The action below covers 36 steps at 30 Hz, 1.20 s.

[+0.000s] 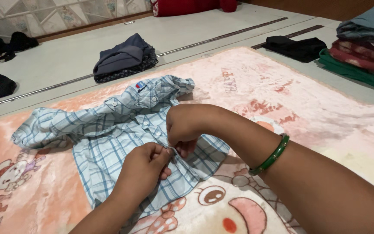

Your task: The person folds a pair of pants and a checkered shirt on a bed, buttoning the shirt by hand before completing the fold.

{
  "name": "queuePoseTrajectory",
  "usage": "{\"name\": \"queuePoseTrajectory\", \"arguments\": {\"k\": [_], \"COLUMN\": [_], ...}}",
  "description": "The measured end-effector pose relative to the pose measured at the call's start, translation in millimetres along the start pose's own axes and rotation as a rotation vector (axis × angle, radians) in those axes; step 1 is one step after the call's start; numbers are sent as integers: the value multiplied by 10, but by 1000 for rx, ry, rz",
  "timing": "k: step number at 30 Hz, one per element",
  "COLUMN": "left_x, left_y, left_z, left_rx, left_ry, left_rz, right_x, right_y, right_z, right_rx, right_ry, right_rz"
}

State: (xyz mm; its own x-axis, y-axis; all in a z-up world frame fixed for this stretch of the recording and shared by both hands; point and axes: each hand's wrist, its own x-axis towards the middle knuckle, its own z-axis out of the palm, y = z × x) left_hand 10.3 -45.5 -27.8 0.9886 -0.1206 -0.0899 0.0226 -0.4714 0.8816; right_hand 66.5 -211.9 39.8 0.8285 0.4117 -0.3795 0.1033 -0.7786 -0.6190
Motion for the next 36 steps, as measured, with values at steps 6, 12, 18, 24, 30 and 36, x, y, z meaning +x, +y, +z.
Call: {"name": "queuePoseTrajectory", "arguments": {"k": [6, 12, 18, 24, 30, 36], "left_x": [21, 38, 44, -1, -13, 22], "left_y": [-4, -32, -5, 26, 5, -43], "left_z": [-23, -70, -61, -79, -35, 9], "left_rx": [-73, -298, -329, -294, -255, -220], "left_ry": [-43, -102, -96, -111, -103, -107], "left_rz": [-50, -175, -176, -156, -183, -188], "right_x": [-19, 35, 29, -73, -77, 54], "right_y": [19, 43, 24, -95, -113, 116], "right_z": [6, 35, 79, 99, 98, -34], "right_rx": [-27, -15, -83, -206, -176, 124], "right_ry": [-2, -8, 10, 28, 35, -141], "right_rz": [-21, -15, -17, 0, 7, -8]}}
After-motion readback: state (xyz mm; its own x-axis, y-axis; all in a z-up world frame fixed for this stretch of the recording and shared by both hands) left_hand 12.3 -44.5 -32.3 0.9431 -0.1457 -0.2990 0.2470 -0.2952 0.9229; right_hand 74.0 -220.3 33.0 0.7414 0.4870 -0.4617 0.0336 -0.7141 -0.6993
